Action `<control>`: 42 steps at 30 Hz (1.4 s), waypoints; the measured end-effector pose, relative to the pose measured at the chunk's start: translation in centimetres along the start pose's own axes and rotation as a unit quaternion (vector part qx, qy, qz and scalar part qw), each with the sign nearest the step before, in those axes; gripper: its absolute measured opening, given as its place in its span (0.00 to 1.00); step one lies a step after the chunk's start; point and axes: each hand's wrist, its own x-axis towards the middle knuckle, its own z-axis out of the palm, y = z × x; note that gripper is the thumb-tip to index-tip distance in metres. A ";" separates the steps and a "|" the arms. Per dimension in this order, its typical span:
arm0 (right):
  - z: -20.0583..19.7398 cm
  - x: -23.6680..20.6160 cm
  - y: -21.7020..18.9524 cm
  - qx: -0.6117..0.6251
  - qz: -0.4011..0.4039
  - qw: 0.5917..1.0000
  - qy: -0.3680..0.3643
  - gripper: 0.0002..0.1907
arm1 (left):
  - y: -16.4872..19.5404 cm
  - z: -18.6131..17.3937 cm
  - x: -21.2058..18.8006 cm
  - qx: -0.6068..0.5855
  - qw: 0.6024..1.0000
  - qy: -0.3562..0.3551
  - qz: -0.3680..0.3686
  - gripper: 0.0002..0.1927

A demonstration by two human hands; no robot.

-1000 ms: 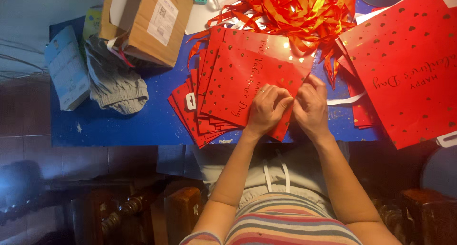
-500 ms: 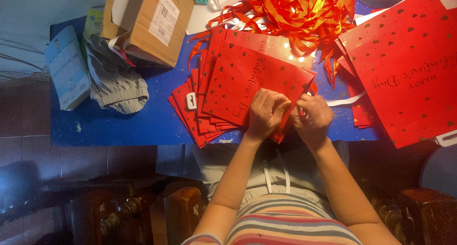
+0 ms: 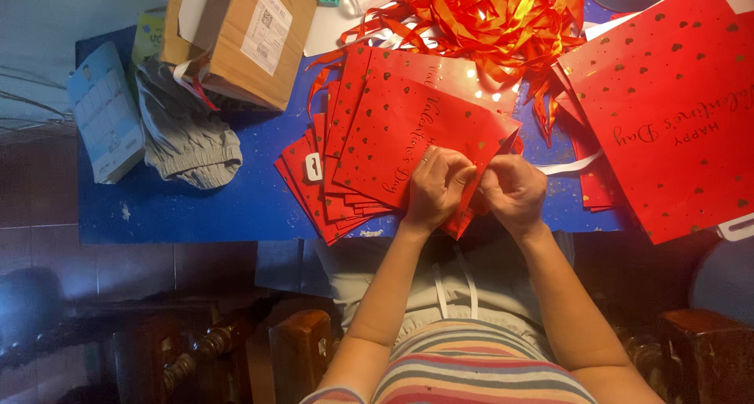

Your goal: The person assembles red Valentine's Day gift bags by inserting white plastic handles into the bag slots and threading red ribbons through the handles. They repeat this process for multiple bags, stacking the completed ones on the table.

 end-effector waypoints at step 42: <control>0.2 0.4 0.4 0.072 0.171 0.982 -0.021 0.05 | 0.1 0.0 0.8 0.008 0.998 -0.012 -0.069 0.04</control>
